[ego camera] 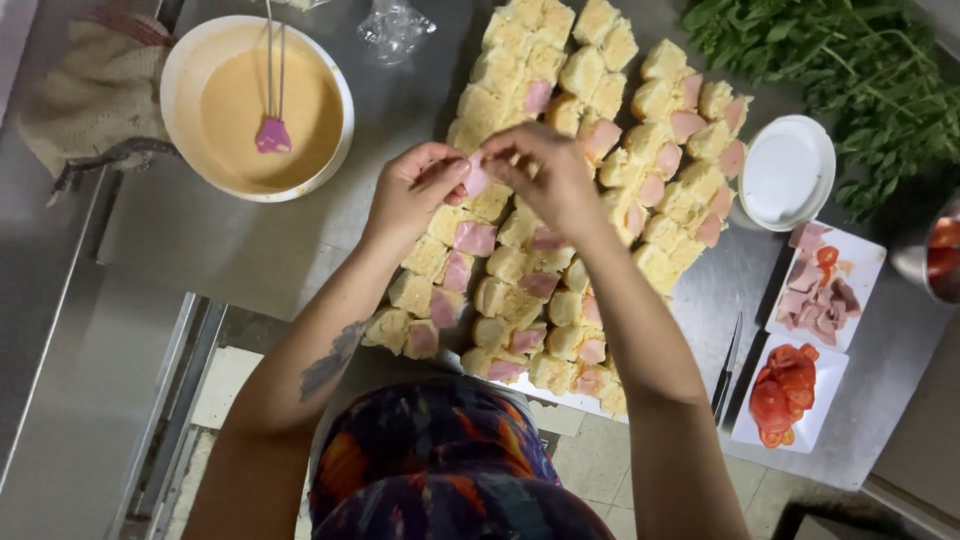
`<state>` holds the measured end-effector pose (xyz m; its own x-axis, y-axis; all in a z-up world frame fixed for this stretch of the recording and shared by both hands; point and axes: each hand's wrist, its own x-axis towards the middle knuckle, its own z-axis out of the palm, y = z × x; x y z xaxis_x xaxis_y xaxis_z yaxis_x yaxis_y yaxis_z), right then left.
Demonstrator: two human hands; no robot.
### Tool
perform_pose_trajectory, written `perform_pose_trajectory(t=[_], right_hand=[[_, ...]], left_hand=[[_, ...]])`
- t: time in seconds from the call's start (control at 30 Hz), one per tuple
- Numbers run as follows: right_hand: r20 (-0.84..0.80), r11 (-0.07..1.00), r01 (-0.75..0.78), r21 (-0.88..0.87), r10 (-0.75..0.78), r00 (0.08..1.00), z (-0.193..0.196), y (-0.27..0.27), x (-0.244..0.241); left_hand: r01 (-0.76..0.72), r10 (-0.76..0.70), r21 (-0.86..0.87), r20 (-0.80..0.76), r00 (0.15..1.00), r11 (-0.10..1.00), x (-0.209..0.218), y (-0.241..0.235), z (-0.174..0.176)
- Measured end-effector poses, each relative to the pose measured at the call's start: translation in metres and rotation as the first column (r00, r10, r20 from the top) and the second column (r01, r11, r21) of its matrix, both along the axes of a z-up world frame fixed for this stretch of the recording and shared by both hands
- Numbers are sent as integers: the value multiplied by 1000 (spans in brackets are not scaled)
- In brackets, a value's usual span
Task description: The person places slices of ham onto rows of sliced bread on a stainless steel countertop. The person repeatedly picks up ham slices from a cutting board and places them on the bread pieces.
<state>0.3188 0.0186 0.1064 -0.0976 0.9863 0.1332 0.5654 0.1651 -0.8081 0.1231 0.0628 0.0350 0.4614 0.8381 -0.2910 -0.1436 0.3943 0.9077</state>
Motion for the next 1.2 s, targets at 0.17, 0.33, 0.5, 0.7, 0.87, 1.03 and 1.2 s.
perform_pose_trajectory(t=[0.17, 0.33, 0.5, 0.7, 0.87, 1.03, 1.2], right_hand=[[-42, 988, 143, 61, -141, 989, 3, -30, -20], [-33, 980, 195, 36, -194, 980, 1, -48, -30], [158, 939, 217, 267, -264, 952, -5, -57, -38], [306, 900, 101, 424, -248, 919, -13, -62, -50], [127, 960, 73, 272, -111, 986, 9, -59, -54], [146, 911, 401, 95, -411, 900, -33, -21, 22], [263, 851, 506, -142, -460, 848, -69, 53, 51]], left_hand=[[37, -35, -40, 63, 997, 998, 3, -16, -10], [102, -104, -40, -32, 994, 994, -7, -27, 4], [70, -71, -57, -28, 997, 996, -9, -34, 20], [-5, 10, -259, 16, 1000, 966, -9, -38, 45], [-155, 172, -292, 31, 985, 944, -23, -31, 7], [-280, 280, -265, -38, 959, 923, -56, -8, 14], [-227, 223, -308, -48, 974, 924, -70, -5, 3]])
